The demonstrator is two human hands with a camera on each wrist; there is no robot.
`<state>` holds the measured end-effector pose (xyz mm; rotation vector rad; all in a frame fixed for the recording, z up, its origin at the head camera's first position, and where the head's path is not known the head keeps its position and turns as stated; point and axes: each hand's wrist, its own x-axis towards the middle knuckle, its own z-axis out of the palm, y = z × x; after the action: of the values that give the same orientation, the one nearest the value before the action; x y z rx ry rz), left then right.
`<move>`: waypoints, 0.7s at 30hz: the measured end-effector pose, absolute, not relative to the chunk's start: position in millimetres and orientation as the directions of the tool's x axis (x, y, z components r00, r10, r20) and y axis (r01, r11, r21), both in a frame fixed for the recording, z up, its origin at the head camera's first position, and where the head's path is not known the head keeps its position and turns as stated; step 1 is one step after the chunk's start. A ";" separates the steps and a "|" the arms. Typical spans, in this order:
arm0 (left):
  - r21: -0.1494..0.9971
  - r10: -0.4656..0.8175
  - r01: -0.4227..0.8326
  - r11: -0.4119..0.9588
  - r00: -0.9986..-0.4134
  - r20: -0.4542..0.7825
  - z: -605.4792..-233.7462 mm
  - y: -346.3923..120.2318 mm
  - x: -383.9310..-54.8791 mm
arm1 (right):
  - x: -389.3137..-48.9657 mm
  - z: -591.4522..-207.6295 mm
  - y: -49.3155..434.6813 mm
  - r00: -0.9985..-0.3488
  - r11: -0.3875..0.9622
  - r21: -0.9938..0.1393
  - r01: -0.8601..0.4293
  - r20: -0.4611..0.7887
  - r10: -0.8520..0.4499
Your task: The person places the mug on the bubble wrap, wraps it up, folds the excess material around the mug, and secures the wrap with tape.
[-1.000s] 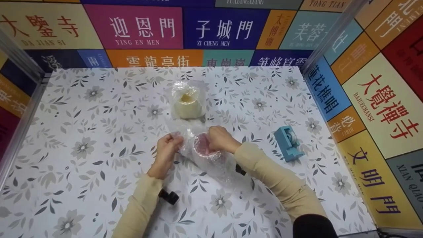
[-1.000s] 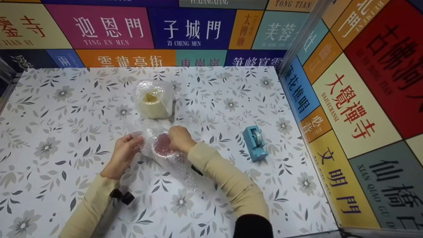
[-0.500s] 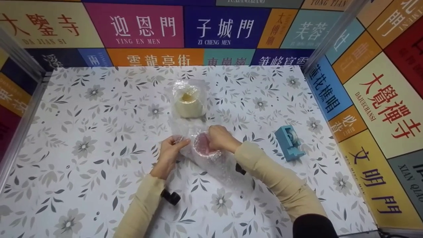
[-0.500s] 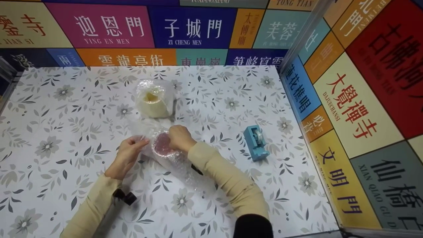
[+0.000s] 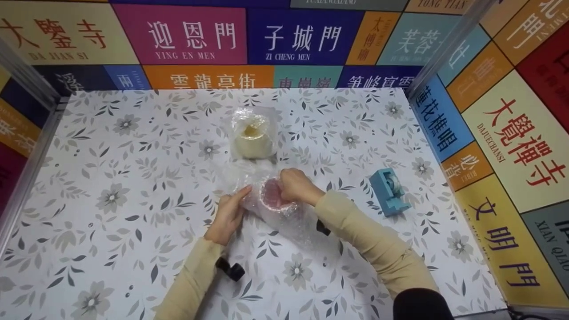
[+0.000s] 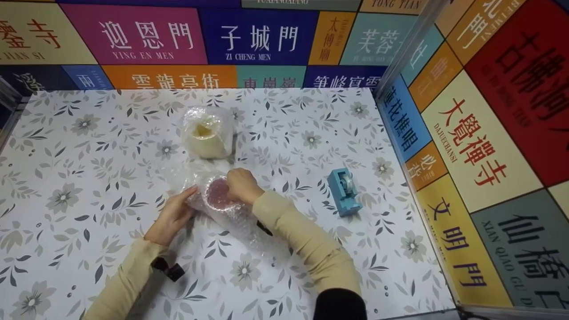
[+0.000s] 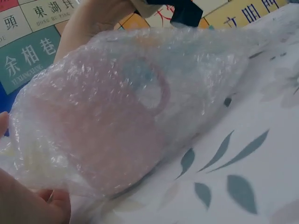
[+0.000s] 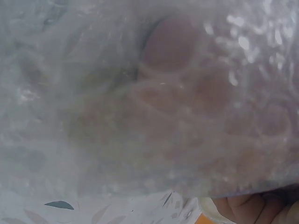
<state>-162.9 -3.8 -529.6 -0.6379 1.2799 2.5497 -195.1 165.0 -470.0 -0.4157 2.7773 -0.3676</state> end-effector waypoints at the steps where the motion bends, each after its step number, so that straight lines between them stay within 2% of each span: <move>1: 0.729 -0.021 -0.363 -0.580 -0.888 -0.459 -530.0 -2.6 -161.9 | -195.1 -469.8 165.0 -0.910 0.924 -0.296 -0.243 -0.259 -0.323; 6: 0.897 -0.190 -0.320 -0.304 -0.903 -0.386 -530.3 5.6 -156.5 | -195.3 -469.1 165.2 -0.908 0.922 -0.305 -0.237 -0.268 -0.322; 10: 0.962 -0.272 -0.251 -0.105 -0.924 -0.270 -532.5 10.7 -154.1 | -195.2 -469.0 164.9 -0.909 0.926 -0.308 -0.218 -0.280 -0.308; 17: 0.975 -0.255 -0.070 0.211 -0.967 -0.015 -534.7 13.8 -152.8 | -194.2 -470.1 164.7 -0.911 0.921 -0.314 -0.231 -0.263 -0.318; 21: 0.967 -0.183 -0.002 0.254 -0.982 0.046 -531.1 14.0 -148.4 | -193.7 -471.0 164.6 -0.913 0.917 -0.324 -0.230 -0.254 -0.319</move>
<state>-148.4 14.0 -531.1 -0.1939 2.6018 2.0055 -193.7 164.6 -471.0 -0.4074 2.7744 -0.4166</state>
